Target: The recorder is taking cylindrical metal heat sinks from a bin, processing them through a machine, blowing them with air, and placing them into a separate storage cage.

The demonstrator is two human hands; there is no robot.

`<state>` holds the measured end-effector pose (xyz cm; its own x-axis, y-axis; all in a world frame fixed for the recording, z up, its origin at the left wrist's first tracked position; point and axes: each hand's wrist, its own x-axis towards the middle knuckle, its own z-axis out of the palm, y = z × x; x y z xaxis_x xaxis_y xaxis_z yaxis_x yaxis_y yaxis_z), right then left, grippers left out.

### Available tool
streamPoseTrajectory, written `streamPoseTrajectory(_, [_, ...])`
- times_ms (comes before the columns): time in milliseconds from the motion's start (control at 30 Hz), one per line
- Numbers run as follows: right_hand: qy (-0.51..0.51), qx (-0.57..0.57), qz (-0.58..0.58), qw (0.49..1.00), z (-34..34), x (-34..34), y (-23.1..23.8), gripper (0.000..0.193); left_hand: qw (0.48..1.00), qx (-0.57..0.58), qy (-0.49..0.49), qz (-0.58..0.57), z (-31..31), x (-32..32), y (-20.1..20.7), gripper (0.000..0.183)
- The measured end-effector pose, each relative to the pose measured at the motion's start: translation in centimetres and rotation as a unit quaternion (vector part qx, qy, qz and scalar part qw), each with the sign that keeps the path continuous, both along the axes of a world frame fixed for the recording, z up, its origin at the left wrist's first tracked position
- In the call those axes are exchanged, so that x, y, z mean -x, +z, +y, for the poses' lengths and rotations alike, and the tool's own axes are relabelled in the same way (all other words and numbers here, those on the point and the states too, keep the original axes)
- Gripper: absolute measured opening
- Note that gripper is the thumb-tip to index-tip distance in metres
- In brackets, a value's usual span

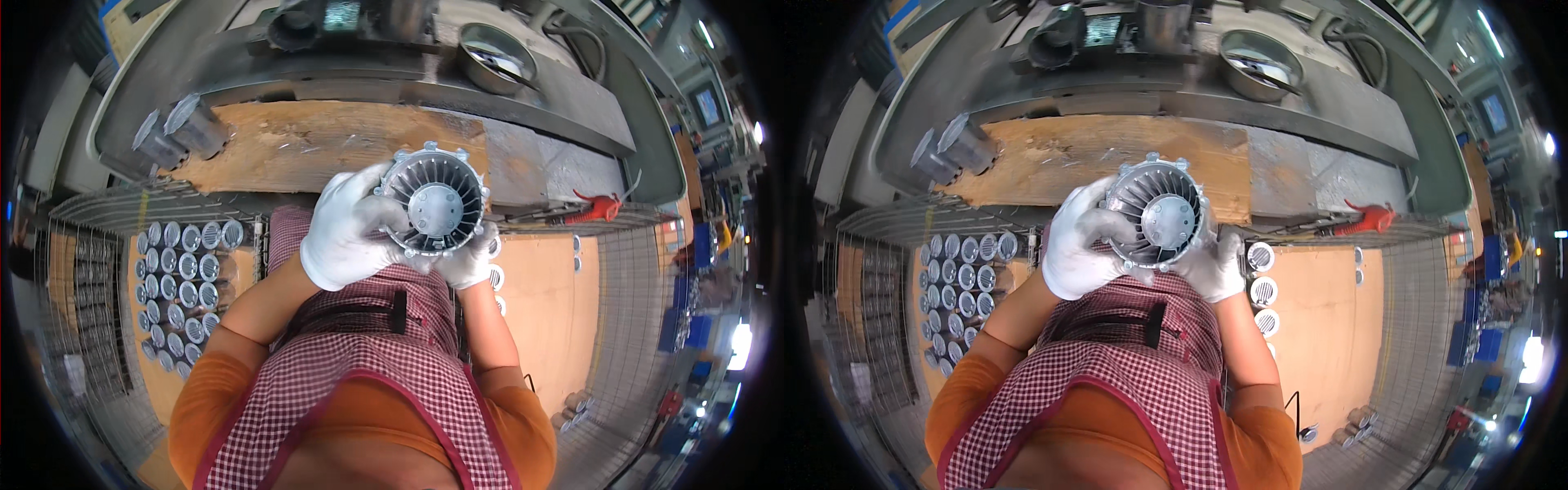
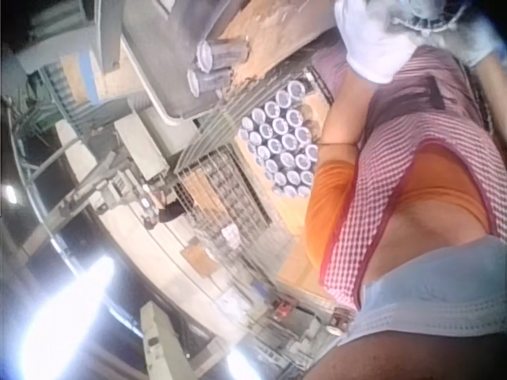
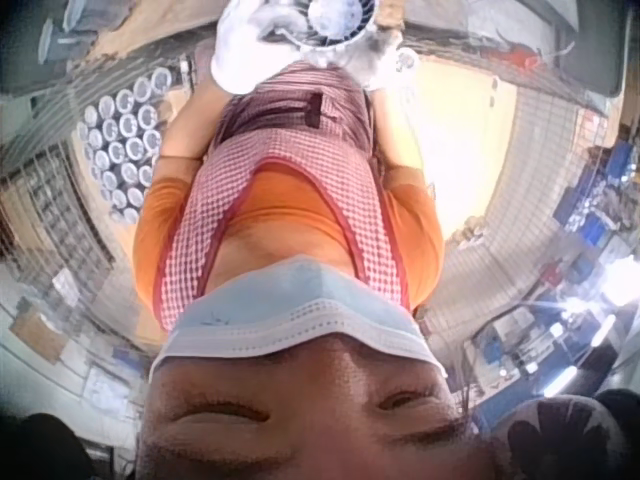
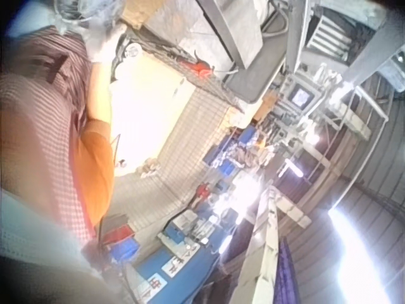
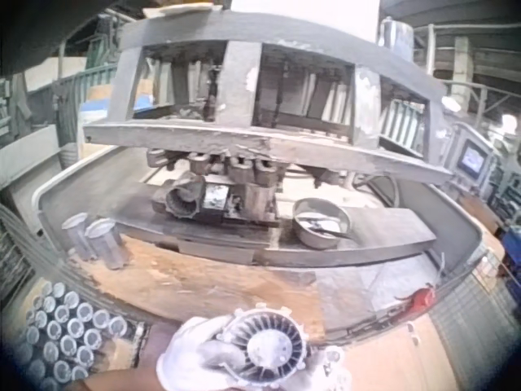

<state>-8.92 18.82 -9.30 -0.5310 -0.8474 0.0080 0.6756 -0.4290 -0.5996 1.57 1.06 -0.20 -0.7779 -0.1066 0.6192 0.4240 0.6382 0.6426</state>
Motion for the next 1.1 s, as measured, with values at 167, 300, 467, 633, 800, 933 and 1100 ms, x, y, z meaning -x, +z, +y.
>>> streamPoseTrajectory(167, [-0.024, -0.064, -0.096, 0.993, 4.0, 0.5, -2.2, 0.113, 0.975, -0.059, -0.074, -0.202, 0.9, 1.2, -0.9, 0.082])
streamPoseTrajectory(300, [-0.154, -0.138, -0.111, 0.972, 11.1, 0.6, -5.7, 0.082, 0.956, -0.079, 0.018, -0.283, -1.8, 3.1, -5.2, 0.068])
streamPoseTrajectory(467, [-0.295, -0.386, 0.102, 0.868, 20.8, 3.1, -7.4, 0.078, 0.915, 0.222, 0.278, -0.192, -4.9, 6.5, -11.1, 0.052])
streamPoseTrajectory(633, [-0.31, -0.726, 0.187, 0.585, 24.1, 8.6, -10.2, 0.092, 0.881, 0.324, 0.298, -0.174, -5.1, 7.3, -13.0, 0.042])
streamPoseTrajectory(800, [-0.248, -0.853, 0.206, 0.41, 22.0, 13.0, -13.9, 0.09, 0.881, 0.335, 0.297, -0.155, -5.1, 7.1, -13.2, 0.037])
streamPoseTrajectory(933, [-0.219, -0.872, 0.186, 0.397, 19.9, 15.2, -17.2, 0.087, 0.88, 0.33, 0.295, -0.172, -4.7, 7.0, -12.4, 0.033])
streamPoseTrajectory(1100, [-0.139, -0.855, 0.177, 0.468, 23.0, 17.3, -25.7, 0.061, 0.879, 0.336, 0.288, -0.18, -4.6, 7.1, -12.2, 0.031])
